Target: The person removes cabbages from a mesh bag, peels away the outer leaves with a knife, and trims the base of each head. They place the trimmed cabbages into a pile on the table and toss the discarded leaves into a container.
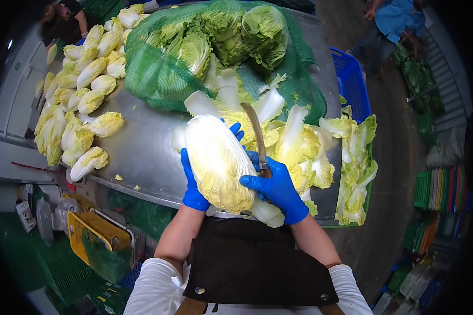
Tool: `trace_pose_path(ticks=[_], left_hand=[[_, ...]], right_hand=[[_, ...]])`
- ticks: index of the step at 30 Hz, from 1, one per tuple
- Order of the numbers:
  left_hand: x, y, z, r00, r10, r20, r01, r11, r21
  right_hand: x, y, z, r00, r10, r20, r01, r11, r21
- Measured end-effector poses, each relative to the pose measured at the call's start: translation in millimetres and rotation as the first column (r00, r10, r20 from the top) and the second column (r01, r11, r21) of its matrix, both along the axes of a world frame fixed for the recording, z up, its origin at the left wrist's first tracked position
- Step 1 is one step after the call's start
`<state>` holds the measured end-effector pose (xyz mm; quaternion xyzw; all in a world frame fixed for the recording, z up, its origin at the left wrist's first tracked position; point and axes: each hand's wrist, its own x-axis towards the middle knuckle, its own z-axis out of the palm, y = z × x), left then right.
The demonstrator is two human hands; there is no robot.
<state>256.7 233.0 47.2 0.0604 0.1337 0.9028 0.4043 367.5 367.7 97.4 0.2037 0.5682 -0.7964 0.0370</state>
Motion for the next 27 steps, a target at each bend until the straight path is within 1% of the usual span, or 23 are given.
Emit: trace_pose_path(ticks=[1, 2, 3, 4, 5, 6, 7, 8, 10, 11, 14, 17, 18, 20, 24, 25, 26, 27], left_hand=[[-3.3, -3.8, -2.4, 1.000, 0.020, -0.021, -0.021, 0.999, -0.047], [-8.0, -9.8, -5.8, 0.998, 0.040, -0.046, -0.044, 0.995, -0.093], [-12.5, -22.4, -18.6, 0.997, 0.048, 0.066, -0.035, 0.983, -0.182], [-12.3, -25.0, -30.9, 0.993, 0.068, 0.100, -0.048, 0.981, -0.190], [-11.1, -22.0, -30.8, 0.987, 0.088, 0.135, -0.061, 0.978, -0.198], [-7.6, -19.4, -30.7, 0.978, 0.110, 0.176, -0.071, 0.975, -0.210], [-2.3, -16.0, -29.3, 0.974, 0.154, 0.164, -0.106, 0.958, -0.268], [-2.1, -13.9, -30.6, 0.971, 0.142, 0.193, -0.090, 0.963, -0.253], [0.1, -13.4, -37.5, 0.959, 0.121, 0.254, -0.064, 0.973, -0.222], [-1.1, -14.1, -42.4, 0.957, 0.118, 0.265, -0.059, 0.973, -0.222], [0.4, -11.5, -48.9, 0.970, 0.188, 0.151, -0.102, 0.886, -0.452], [0.3, -17.4, -36.4, 0.971, 0.041, 0.235, 0.031, 0.954, -0.297], [3.5, -18.9, -36.9, 0.972, 0.034, 0.233, 0.042, 0.949, -0.312], [10.4, -20.1, -37.2, 0.974, 0.018, 0.225, 0.061, 0.939, -0.338], [20.0, -13.3, -41.7, 0.952, -0.040, 0.304, 0.145, 0.932, -0.331], [24.3, -11.1, -45.7, 0.954, -0.007, 0.299, 0.126, 0.917, -0.378], [24.2, -11.1, -50.9, 0.958, 0.008, 0.286, 0.095, 0.935, -0.343], [24.1, -11.9, -56.4, 0.961, 0.021, 0.276, 0.068, 0.949, -0.308]], right_hand=[[-2.1, -5.9, -2.6, 0.969, -0.103, -0.225, 0.111, 0.994, 0.021], [-2.0, -3.4, -1.0, 0.969, -0.068, -0.238, 0.115, 0.975, 0.189], [-2.1, 1.6, 1.8, 0.969, -0.031, -0.247, 0.119, 0.929, 0.351], [-4.0, 4.8, 3.5, 0.968, 0.007, -0.252, 0.125, 0.855, 0.503], [-8.1, 5.4, -3.4, 0.964, -0.005, -0.265, 0.121, 0.898, 0.423], [-9.3, 3.5, -9.6, 0.960, -0.035, -0.277, 0.151, 0.900, 0.410], [-10.3, 1.3, -14.9, 0.956, -0.063, -0.288, 0.180, 0.900, 0.398], [-12.2, 1.4, -19.6, 0.950, -0.090, -0.300, 0.208, 0.898, 0.389], [-8.2, 3.5, -33.2, 0.948, -0.083, -0.309, 0.221, 0.867, 0.447], [-9.1, 3.2, -30.3, 0.945, -0.081, -0.316, 0.231, 0.850, 0.473], [-5.9, -0.6, -1.3, 0.989, -0.012, -0.148, 0.121, 0.645, 0.754], [-9.5, 28.3, 5.4, 0.996, -0.066, -0.056, 0.085, 0.610, 0.788], [-13.0, 44.5, -6.0, 0.975, -0.115, -0.189, 0.218, 0.641, 0.736], [-15.6, 68.5, -21.8, 0.949, -0.128, -0.287, 0.273, 0.788, 0.551], [-11.5, 91.3, -52.3, 0.949, -0.229, -0.217, 0.314, 0.740, 0.595], [-9.1, 97.7, -63.9, 0.942, -0.265, -0.207, 0.336, 0.728, 0.597], [-5.4, 104.9, -75.5, 0.933, -0.303, -0.195, 0.358, 0.715, 0.600], [-0.8, 110.8, -80.5, 0.904, -0.371, -0.213, 0.415, 0.640, 0.646]])
